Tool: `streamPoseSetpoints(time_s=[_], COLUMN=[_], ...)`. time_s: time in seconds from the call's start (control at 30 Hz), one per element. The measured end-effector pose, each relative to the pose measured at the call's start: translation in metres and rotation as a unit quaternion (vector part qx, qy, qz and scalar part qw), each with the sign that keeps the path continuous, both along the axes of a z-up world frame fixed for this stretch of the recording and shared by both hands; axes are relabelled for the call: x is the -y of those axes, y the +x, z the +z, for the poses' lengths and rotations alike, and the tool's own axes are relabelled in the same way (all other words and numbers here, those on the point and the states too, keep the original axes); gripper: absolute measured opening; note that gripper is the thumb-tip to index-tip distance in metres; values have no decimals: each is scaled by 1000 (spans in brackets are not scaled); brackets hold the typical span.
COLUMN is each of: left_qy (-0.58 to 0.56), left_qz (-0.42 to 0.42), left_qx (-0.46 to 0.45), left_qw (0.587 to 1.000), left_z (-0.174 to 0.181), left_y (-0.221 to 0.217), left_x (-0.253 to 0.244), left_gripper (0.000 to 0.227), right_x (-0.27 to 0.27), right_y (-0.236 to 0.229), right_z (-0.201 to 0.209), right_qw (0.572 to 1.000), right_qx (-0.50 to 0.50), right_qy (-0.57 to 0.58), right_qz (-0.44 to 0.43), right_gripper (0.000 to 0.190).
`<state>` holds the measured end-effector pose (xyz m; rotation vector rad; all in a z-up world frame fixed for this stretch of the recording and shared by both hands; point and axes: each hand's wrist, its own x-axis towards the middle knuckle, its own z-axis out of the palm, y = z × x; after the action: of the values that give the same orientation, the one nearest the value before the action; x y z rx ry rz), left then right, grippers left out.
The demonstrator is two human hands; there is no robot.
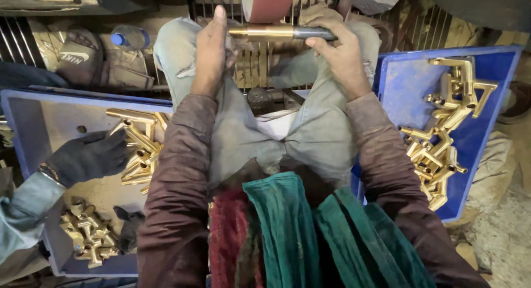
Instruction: The person sits on the floor and uses a belt sander to polish brass L-shaped metal parts. They pick up parts from a blue bin, press them against the moving belt, and place them back into the bin.
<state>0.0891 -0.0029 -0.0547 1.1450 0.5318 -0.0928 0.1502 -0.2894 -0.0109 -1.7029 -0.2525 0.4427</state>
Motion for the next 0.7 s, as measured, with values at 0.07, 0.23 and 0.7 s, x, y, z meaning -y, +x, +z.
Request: streamPoseSetpoints(time_s=[0.07, 0.23, 0.7], left_qy=[-4, -15, -33], left_qz=[-4, -18, 51], left_qx=[-4, 13, -8], left_qw=[1000, 1000, 998], left_z=[-3, -13, -32], left_y=[-2, 6, 22], left_x=[0, 1, 17], left_gripper=[50, 51, 47], right_x=[1, 1, -2], right_y=[-1, 2, 30], right_z=[-3, -3, -19], right_qw=[1000, 998, 996], right_qx=[1, 50, -88], right_qy=[8, -29, -22], right_qz=[1, 3, 11], right_gripper=[28, 28, 23])
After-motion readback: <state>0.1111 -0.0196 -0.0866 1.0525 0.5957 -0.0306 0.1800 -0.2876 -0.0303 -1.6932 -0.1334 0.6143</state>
